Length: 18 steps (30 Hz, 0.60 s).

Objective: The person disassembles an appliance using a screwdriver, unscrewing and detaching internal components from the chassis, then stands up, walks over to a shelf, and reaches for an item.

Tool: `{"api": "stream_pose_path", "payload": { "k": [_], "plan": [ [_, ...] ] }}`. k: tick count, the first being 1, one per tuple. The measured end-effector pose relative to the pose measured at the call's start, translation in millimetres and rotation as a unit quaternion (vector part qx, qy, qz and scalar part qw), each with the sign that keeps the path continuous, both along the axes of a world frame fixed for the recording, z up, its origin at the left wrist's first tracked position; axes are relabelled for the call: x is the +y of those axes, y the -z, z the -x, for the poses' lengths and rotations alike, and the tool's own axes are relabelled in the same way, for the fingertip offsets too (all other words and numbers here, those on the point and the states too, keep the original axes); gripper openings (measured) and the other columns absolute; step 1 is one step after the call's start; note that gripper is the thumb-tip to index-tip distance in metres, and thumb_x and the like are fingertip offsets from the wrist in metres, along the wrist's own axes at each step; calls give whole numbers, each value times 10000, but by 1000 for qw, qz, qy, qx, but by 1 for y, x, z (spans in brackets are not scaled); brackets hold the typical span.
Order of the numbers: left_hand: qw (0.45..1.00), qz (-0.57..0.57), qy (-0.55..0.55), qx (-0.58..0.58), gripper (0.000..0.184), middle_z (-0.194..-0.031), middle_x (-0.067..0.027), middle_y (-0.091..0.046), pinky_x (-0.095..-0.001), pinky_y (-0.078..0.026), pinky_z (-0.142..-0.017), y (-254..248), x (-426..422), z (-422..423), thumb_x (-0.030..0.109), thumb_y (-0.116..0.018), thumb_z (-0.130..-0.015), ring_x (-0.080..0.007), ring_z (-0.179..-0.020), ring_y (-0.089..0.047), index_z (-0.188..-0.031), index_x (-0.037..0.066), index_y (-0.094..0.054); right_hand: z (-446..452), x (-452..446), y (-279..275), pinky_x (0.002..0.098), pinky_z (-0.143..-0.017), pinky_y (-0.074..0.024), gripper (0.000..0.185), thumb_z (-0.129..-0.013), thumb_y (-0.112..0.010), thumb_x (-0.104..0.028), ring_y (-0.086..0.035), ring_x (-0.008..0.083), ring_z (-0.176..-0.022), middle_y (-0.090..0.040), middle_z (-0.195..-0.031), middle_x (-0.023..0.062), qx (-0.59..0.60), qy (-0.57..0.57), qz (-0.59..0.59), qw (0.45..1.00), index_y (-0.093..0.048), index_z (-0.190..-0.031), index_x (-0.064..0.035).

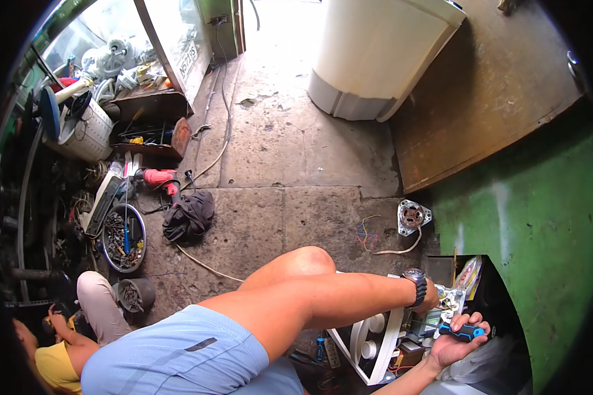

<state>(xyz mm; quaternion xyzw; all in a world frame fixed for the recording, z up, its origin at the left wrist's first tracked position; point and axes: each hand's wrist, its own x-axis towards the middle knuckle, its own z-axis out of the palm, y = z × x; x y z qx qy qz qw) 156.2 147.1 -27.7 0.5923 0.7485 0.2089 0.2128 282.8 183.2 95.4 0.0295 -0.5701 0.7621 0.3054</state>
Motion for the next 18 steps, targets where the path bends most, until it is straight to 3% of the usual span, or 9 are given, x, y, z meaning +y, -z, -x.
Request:
{"api": "stream_pose_path", "payload": {
  "k": [4, 6, 10, 13, 15, 18],
  "plan": [
    [1000, -11, -19, 12, 459, -887, -128, -769, -466, -590, -759, -6, -12, -3, 516, -822, -781, -315, -861, -750, -966, 96, -814, -2, -4, -8, 278, -630, -372, 480, -1043, -516, -554, -425, 131, -637, -480, -876, 60, -32, 106, 52, 992, -527, -1064, -74],
    [1000, -14, -12, 13, 457, -888, -131, -769, -466, -589, -763, -11, -18, -3, 514, -821, -785, -319, -871, -750, -964, 94, -814, -9, 20, -7, 287, -642, -385, 449, -1044, -531, -533, -456, 134, -685, -489, -911, 61, -68, -61, 16, 996, -525, -1061, -85],
    [1000, -10, -5, 5, 451, -918, -141, -770, -466, -589, -794, -18, -22, -4, 502, -806, -814, -330, -911, -748, -990, 87, -809, -7, 27, -1, 301, -664, -405, 419, -1062, -510, -506, -470, 138, -733, -490, -928, 61, -37, -150, 29, 988, -522, -1056, -87],
    [1000, -5, -10, 25, 442, -960, -143, -772, -465, -588, -812, -19, -25, -5, 487, -790, -842, -333, -938, -746, -1021, 82, -802, -3, 12, 0, 301, -671, -413, 419, -1080, -465, -498, -469, 137, -732, -494, -914, 63, 3, -119, -10, 993, -522, -1050, -84],
    [1000, 2, -9, 18, 443, -975, -142, -772, -466, -586, -819, -19, -26, -4, 482, -784, -851, -335, -948, -745, -1038, 80, -798, -1, 1, -3, 289, -656, -410, 425, -1077, -468, -505, -475, 136, -680, -497, -906, 66, -30, 56, -1, 998, -518, -1051, -84],
    [1000, 19, -10, 9, 444, -995, -138, -773, -473, -585, -827, -14, -18, -6, 476, -777, -861, -340, -964, -744, -1062, 80, -793, -2, 5, -10, 283, -653, -405, 424, -1066, -494, -514, -476, 135, -677, -498, -910, 59, -76, 49, 19, 996, -515, -1063, -91]
  ]
}}
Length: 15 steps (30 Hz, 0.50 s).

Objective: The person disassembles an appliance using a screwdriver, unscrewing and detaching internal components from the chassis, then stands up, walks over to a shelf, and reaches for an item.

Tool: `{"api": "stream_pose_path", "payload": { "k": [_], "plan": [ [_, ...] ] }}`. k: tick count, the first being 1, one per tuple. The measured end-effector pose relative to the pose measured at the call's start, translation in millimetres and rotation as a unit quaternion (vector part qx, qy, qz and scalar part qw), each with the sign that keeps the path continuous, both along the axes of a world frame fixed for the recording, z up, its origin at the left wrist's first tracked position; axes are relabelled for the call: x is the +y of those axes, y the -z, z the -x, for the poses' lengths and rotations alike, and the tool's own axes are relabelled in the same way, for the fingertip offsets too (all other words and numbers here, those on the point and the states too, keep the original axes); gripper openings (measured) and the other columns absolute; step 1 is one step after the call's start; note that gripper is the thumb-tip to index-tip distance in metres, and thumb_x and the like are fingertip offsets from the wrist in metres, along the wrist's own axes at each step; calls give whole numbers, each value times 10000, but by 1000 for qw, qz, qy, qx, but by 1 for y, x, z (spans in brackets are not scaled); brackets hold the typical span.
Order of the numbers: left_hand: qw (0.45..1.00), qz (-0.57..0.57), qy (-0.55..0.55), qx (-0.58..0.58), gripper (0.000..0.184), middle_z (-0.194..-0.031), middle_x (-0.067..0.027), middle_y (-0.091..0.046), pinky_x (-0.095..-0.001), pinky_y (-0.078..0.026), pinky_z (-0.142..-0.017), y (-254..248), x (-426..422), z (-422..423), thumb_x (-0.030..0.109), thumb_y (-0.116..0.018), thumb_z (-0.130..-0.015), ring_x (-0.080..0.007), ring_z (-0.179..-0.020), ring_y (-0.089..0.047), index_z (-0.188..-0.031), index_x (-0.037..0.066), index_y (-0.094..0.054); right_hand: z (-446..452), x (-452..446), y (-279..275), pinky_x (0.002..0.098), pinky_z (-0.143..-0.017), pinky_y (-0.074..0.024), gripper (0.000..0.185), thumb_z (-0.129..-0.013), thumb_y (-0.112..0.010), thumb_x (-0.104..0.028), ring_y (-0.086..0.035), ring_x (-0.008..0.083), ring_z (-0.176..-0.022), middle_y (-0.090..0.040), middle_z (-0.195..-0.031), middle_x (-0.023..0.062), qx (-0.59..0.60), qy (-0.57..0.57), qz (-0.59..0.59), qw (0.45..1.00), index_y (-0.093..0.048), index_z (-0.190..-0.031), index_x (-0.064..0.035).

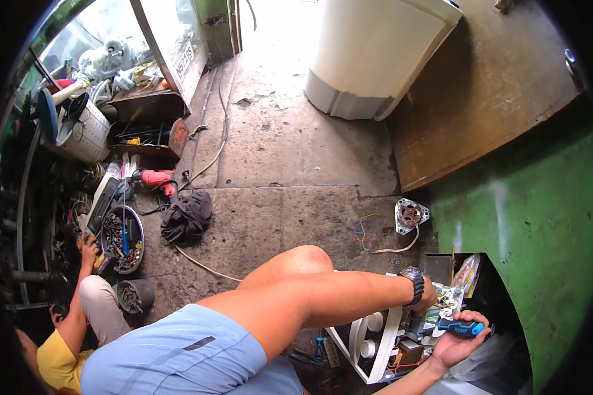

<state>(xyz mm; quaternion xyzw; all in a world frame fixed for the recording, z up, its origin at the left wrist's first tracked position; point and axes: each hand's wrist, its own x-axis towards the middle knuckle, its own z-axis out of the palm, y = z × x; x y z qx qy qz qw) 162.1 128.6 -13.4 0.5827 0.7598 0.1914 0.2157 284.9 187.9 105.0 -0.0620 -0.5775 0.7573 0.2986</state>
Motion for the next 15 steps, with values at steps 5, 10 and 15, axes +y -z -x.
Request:
{"api": "stream_pose_path", "payload": {
  "k": [5, 10, 15],
  "plan": [
    [1000, -1, 8, -7, 446, -1000, -130, -775, -480, -586, -828, -1, 0, 2, 473, -772, -868, -347, -971, -743, -1084, 83, -788, -4, 31, 7, 297, -679, -404, 429, -1069, -484, -515, -470, 135, -726, -504, -914, 49, 41, -220, -1, 975, -522, -1046, -88],
    [1000, -10, 14, 5, 446, -977, -142, -773, -480, -592, -801, 4, 2, 3, 480, -778, -856, -337, -944, -748, -1061, 85, -795, 3, -17, -1, 283, -638, -382, 444, -1075, -459, -517, -456, 133, -657, -500, -845, 54, 47, 42, 3, 998, -538, -1035, -82],
    [1000, -19, 12, -6, 456, -958, -157, -770, -493, -596, -768, 4, 4, 2, 487, -791, -832, -334, -921, -751, -1022, 73, -798, -3, 20, 0, 286, -604, -388, 446, -1075, -460, -522, -467, 147, -616, -508, -927, 66, 19, -195, -14, 981, -517, -1032, -82]
  ]
}}
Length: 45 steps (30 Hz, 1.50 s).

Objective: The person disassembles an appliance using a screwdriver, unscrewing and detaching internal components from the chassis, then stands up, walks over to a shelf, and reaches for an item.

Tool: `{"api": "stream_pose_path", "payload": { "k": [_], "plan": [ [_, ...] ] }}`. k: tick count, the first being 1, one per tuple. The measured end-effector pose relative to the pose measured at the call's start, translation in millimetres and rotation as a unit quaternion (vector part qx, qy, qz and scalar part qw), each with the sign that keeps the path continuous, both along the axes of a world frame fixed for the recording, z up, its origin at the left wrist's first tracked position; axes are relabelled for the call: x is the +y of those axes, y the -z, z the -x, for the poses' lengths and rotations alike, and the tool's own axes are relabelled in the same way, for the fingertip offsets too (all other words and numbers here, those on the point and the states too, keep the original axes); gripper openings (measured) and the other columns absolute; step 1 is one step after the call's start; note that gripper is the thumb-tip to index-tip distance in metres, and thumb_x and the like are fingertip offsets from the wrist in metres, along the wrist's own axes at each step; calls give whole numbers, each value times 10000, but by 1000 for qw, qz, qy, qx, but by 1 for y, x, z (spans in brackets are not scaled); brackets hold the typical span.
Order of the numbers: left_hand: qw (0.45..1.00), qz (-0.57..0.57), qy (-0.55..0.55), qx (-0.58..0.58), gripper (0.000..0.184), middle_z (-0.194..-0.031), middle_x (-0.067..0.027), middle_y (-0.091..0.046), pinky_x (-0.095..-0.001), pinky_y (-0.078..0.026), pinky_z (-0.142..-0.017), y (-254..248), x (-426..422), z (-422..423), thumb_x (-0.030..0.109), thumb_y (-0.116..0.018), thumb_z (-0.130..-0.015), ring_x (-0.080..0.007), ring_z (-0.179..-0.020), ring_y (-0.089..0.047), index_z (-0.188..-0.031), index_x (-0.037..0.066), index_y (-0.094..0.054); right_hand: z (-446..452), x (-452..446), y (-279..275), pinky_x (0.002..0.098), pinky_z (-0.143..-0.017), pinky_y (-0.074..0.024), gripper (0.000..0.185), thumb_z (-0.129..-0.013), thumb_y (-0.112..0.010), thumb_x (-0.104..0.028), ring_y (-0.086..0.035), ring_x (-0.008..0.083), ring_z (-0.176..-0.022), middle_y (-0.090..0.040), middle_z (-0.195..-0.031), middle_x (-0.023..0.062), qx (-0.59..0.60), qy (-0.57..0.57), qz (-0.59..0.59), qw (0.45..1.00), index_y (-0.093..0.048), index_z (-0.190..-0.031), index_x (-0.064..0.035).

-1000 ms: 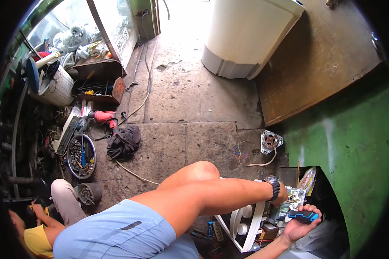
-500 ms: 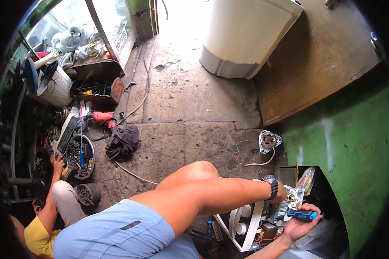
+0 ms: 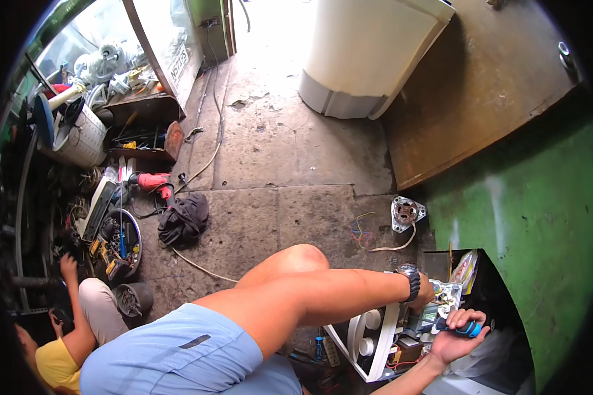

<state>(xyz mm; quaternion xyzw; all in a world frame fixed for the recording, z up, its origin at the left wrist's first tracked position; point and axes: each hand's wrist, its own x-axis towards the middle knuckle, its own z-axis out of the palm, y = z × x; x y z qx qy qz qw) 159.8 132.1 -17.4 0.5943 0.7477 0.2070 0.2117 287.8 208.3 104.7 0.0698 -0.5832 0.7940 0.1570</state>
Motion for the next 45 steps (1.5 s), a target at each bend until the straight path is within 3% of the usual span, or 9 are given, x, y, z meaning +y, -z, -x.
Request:
{"api": "stream_pose_path", "payload": {
  "k": [5, 7, 11, 18, 23, 26, 29, 37, 45],
  "plan": [
    [999, -18, -32, 20, 469, -953, -160, -771, -503, -598, -762, 1, -6, -4, 486, -801, -811, -335, -922, -754, -1003, 57, -795, 3, -22, 9, 302, -632, -406, 462, -1089, -401, -514, -473, 155, -647, -506, -899, 71, 56, 92, 9, 994, -518, -1036, -69],
    [999, -3, -32, 21, 465, -948, -157, -772, -505, -598, -760, 2, -2, -3, 485, -803, -811, -339, -918, -754, -998, 58, -796, 7, -43, 0, 311, -670, -412, 460, -1090, -400, -514, -482, 156, -711, -506, -878, 68, 12, 286, 9, 958, -516, -1062, -70],
    [999, -11, -36, 4, 458, -926, -149, -774, -501, -599, -749, -2, -8, -3, 489, -806, -807, -354, -900, -753, -976, 64, -801, -5, 15, 6, 312, -693, -412, 473, -1069, -450, -547, -486, 158, -745, -509, -884, 57, -15, 23, -1, 1000, -511, -1125, -81],
    [998, -17, -46, 30, 456, -894, -164, -767, -491, -602, -730, 0, -9, -6, 490, -809, -806, -362, -876, -753, -952, 58, -800, -4, -5, 24, 319, -746, -437, 527, -1037, -499, -597, -523, 161, -801, -533, -1004, 47, 28, 206, -38, 977, -499, -1136, -79],
    [999, -16, -35, 17, 465, -889, -172, -764, -493, -603, -728, -2, -11, -4, 494, -802, -819, -365, -868, -753, -953, 48, -794, -12, -17, 13, 324, -827, -449, 590, -1030, -495, -622, -537, 181, -828, -550, -933, 51, -13, 163, -44, 985, -515, -1218, -63],
    [999, -16, -42, 15, 470, -891, -172, -764, -491, -603, -744, -5, -16, -5, 495, -798, -826, -366, -873, -753, -972, 48, -792, -14, -20, 22, 321, -853, -447, 453, -1040, -596, -463, -552, 176, -868, -564, -916, 49, -28, 155, 12, 987, -535, -1236, -59],
    [999, -3, -42, -10, 468, -899, -171, -766, -486, -602, -760, -10, -19, -5, 491, -795, -832, -366, -883, -752, -985, 48, -791, -26, 10, 54, 286, -917, -427, 352, -957, -730, -107, -546, 130, -981, -575, -1003, 24, -137, 230, -265, 926, -514, -1232, -66],
    [1000, 2, -26, -7, 474, -927, -178, -766, -478, -598, -758, -18, -26, -5, 488, -775, -851, -353, -901, -752, -1003, 38, -788, -46, 3, 56, 272, -829, -487, 408, -944, -721, -32, -578, 130, -888, -602, -991, 29, -249, 257, -352, 865, -501, -1285, -73],
    [1000, 8, -20, -1, 490, -989, -170, -767, -469, -589, -809, -30, -39, -3, 498, -749, -876, -350, -971, -741, -1062, 45, -779, -45, -5, 57, 280, -824, -528, 473, -978, -663, -8, -648, 160, -971, -667, -1074, 98, -208, 245, -275, 906, -482, -1414, -36]
  ]
}}
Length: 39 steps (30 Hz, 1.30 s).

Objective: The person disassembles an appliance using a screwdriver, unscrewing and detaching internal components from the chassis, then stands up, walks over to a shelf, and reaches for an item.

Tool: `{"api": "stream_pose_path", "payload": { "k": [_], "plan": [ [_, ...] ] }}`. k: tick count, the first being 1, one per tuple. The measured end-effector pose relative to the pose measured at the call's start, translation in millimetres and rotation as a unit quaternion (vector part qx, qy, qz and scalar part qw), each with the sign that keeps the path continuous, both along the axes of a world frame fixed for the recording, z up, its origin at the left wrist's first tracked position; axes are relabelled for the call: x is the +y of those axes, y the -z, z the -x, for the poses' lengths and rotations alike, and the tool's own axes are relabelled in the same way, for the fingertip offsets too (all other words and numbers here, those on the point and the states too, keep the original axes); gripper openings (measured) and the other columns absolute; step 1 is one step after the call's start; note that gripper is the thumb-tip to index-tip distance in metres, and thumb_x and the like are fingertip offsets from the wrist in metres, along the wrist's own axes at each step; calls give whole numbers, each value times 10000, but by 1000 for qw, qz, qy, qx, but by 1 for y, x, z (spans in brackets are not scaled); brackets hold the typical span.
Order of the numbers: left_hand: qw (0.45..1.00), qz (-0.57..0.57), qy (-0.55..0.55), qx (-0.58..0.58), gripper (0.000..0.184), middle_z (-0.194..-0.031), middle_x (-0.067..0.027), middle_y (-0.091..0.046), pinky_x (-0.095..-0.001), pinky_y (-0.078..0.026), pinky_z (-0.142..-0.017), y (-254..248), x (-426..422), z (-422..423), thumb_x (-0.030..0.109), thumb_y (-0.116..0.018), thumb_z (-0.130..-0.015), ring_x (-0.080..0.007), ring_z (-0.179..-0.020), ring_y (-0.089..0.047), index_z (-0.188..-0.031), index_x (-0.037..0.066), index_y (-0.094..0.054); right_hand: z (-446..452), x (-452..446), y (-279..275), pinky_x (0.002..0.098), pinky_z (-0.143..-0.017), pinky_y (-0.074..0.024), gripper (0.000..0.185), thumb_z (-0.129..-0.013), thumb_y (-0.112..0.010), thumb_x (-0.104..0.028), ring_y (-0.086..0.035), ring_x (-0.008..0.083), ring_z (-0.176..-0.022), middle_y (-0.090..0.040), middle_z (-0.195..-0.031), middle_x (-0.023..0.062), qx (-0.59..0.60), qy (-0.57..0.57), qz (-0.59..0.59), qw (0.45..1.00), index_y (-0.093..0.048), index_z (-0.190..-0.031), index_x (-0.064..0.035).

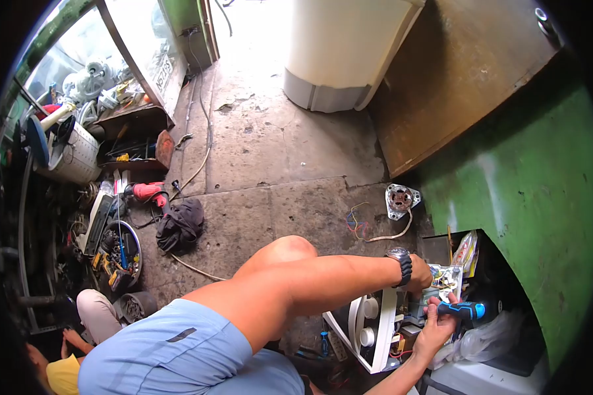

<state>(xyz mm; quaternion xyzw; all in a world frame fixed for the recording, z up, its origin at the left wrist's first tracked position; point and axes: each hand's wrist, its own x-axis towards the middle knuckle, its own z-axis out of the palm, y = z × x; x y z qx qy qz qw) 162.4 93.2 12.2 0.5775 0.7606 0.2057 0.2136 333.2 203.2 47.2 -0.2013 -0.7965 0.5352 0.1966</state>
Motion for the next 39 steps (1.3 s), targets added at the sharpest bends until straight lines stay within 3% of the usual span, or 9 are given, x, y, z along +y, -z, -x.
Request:
{"api": "stream_pose_path", "payload": {
  "k": [5, 11, 14, 20, 22, 26, 35, 37, 39],
  "plan": [
    [999, -4, -4, -34, 476, -1027, -179, -762, -469, -575, -861, 2, -1, 2, 473, -739, -905, -358, -1011, -730, -1096, 38, -767, -3, 0, 12, 275, -839, -516, 378, -1009, -644, -54, -636, 152, -963, -659, -1059, 67, 17, 10, -10, 1000, -504, -1359, -22],
    [1000, 1, -1, -26, 467, -1019, -186, -760, -470, -574, -858, 4, 2, 1, 461, -741, -906, -365, -1006, -730, -1091, 32, -765, -8, 5, 9, 272, -837, -506, 429, -998, -666, -51, -626, 147, -961, -641, -1072, 60, -34, 22, -47, 998, -487, -1387, -53],
    [1000, 4, -5, -25, 474, -1001, -188, -761, -473, -579, -842, 5, 4, 2, 465, -749, -898, -368, -987, -734, -1080, 27, -764, -6, -1, 6, 275, -828, -510, 498, -983, -690, -53, -622, 128, -938, -656, -1086, 74, 45, 5, 18, 999, -459, -1424, -68],
    [1000, 1, -8, -21, 483, -984, -192, -761, -481, -586, -826, 2, 1, 1, 470, -762, -884, -372, -973, -738, -1069, 24, -764, -7, 9, 19, 277, -816, -517, 479, -991, -674, -51, -625, 143, -963, -646, -1094, 75, 17, -23, 9, 1000, -449, -1413, -66],
    [1000, 1, -6, -17, 483, -987, -192, -761, -482, -585, -829, 2, 1, 1, 470, -763, -883, -372, -975, -738, -1068, 23, -764, -7, 13, 22, 294, -854, -517, 478, -994, -672, -57, -630, 148, -963, -658, -1117, 86, -32, 7, -55, 998, -448, -1417, -65],
    [1000, -3, -5, -21, 485, -1013, -193, -760, -483, -584, -841, 2, 0, 1, 471, -757, -890, -375, -998, -733, -1078, 24, -764, -5, -3, 8, 312, -887, -515, 485, -996, -672, -63, -630, 153, -955, -659, -1107, 88, -41, 33, -49, 997, -442, -1423, -66],
    [1000, 7, -8, -22, 487, -1042, -190, -759, -487, -579, -859, -4, -3, 1, 473, -738, -910, -375, -1025, -728, -1106, 28, -758, -6, 0, 22, 307, -858, -508, 437, -1014, -660, -101, -608, 149, -981, -638, -1102, 81, 77, -39, 29, 996, -457, -1400, -84],
    [1000, 7, -8, -25, 488, -1044, -190, -759, -486, -579, -859, -3, -2, 1, 472, -738, -911, -375, -1026, -728, -1109, 27, -757, -5, -8, 11, 306, -873, -514, 415, -1003, -653, -53, -619, 148, -940, -630, -1081, 92, -12, 55, -30, 998, -454, -1367, -53],
    [999, 12, -13, -34, 482, -1047, -191, -758, -483, -578, -864, -3, -2, 1, 468, -741, -909, -375, -1032, -726, -1106, 28, -758, -6, -1, 12, 300, -865, -512, 430, -998, -660, -49, -617, 144, -939, -630, -1075, 89, -22, 56, -37, 998, -454, -1375, -55]
  ]
}}
